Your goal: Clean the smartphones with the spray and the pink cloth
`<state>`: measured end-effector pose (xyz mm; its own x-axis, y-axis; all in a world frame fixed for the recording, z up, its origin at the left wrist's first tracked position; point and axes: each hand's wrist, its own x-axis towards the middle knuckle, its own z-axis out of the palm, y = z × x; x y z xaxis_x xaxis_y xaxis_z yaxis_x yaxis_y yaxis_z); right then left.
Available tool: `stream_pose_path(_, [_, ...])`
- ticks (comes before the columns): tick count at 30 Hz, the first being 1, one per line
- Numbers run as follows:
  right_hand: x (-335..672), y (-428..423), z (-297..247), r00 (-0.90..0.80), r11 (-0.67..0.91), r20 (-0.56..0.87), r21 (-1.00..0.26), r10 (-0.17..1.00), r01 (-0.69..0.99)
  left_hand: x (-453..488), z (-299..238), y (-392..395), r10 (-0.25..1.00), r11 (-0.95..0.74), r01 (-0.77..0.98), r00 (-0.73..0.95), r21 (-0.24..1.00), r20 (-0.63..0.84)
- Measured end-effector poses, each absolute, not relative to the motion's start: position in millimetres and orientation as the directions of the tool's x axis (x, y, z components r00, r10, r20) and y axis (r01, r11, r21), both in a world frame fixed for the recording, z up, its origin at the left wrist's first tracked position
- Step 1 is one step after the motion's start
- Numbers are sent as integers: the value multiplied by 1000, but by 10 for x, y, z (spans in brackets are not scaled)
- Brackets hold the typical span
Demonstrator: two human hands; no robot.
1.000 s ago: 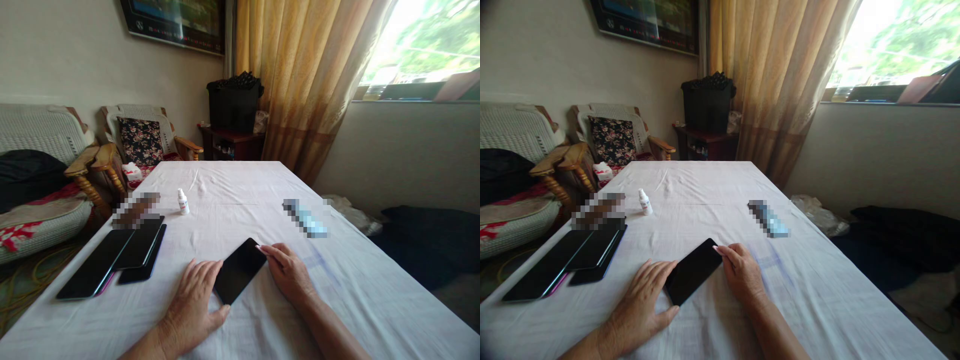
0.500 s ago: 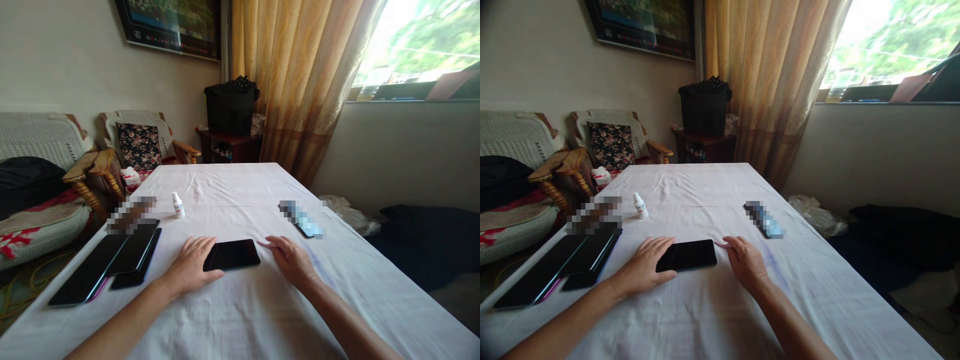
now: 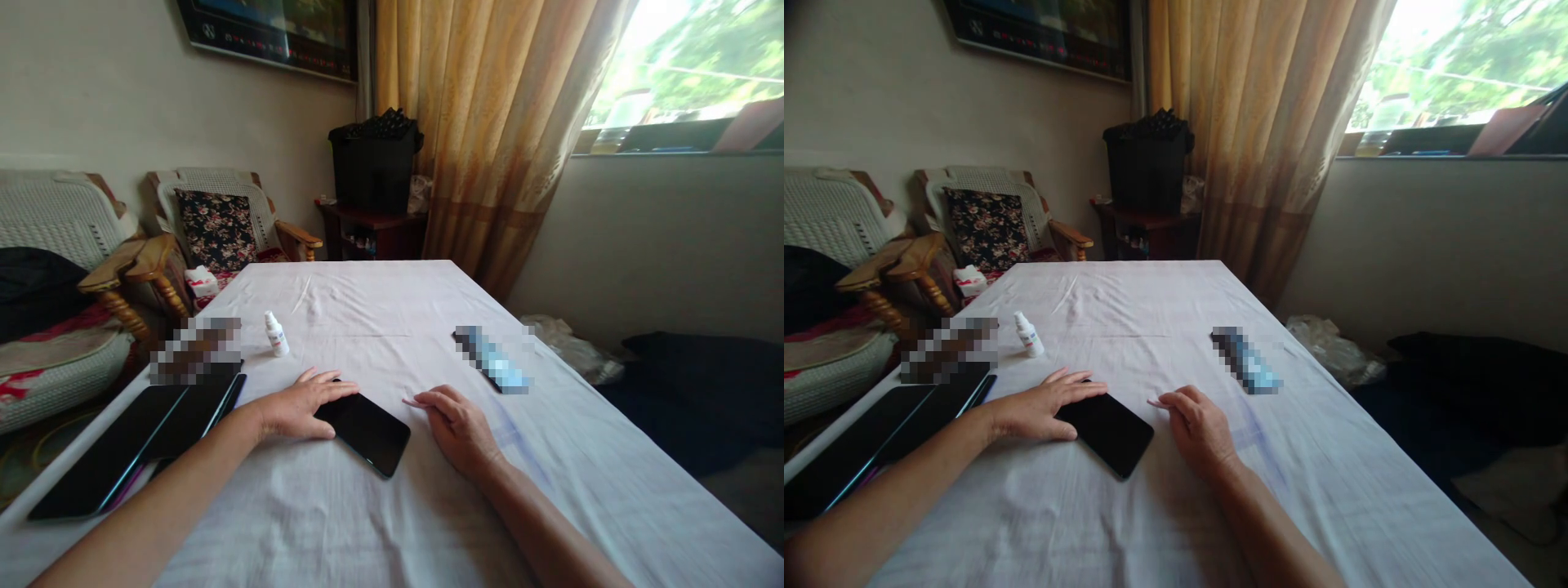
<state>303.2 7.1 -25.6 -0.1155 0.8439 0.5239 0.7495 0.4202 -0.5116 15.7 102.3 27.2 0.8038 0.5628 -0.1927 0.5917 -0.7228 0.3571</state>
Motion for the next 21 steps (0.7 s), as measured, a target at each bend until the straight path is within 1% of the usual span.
stream_pose_path(2, [3015,0,-261,-137,438,531,-494,836,751,92,184,1022,609,-682,621,775,387,-171])
stream_pose_path(3, [3003,-36,-261,-153,442,530,-476,834,761,51,124,1009,647,-658,640,750,396,-137])
stream_pose_path(6, [2953,-130,-248,-211,445,503,-407,838,798,-77,-66,952,750,-612,681,661,403,22])
stream_pose_path(8, [2918,-180,-236,-258,451,469,-363,845,815,-138,-162,921,764,-621,676,636,396,112])
stream_pose_path(10, [2892,-215,-225,-303,461,433,-327,849,825,-167,-216,903,756,-641,664,633,385,167])
stream_pose_path(15, [2870,-246,-184,-377,500,396,-276,838,821,-156,-216,892,745,-661,663,636,353,201])
stream_pose_path(21, [2808,-291,-112,-476,577,369,-245,798,779,-153,-210,887,736,-670,669,655,321,171])
